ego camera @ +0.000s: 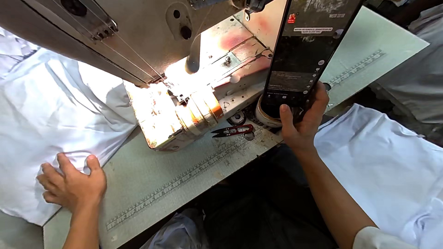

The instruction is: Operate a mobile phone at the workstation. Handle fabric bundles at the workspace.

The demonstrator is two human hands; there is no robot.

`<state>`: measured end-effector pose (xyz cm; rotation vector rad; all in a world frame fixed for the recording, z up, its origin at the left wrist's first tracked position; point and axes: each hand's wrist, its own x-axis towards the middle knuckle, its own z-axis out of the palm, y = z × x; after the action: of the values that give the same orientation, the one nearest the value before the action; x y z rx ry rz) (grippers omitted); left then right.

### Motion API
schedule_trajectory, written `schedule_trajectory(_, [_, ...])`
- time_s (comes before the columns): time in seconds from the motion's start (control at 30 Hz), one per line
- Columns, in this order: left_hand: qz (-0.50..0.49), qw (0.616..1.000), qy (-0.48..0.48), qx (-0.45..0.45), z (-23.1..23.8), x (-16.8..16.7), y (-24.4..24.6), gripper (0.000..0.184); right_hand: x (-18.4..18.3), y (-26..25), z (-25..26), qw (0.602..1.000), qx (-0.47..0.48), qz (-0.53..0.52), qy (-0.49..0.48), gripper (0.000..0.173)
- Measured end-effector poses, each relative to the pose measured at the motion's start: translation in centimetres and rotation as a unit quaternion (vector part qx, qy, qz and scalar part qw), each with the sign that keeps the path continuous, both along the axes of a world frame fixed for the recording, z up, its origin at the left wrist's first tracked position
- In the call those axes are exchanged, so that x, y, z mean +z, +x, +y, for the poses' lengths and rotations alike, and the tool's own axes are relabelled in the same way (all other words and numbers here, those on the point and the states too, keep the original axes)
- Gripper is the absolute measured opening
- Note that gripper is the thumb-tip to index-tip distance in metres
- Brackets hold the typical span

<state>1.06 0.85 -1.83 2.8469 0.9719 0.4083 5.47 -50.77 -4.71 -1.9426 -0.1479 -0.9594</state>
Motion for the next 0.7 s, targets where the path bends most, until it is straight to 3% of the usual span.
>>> schedule_trajectory(0.7, [0.002,1.0,0.008,-0.001,0.25,-0.2,0.02,0.08,0.1,-0.05,0.12,1.0,-0.001,0.013,0.0,0.07])
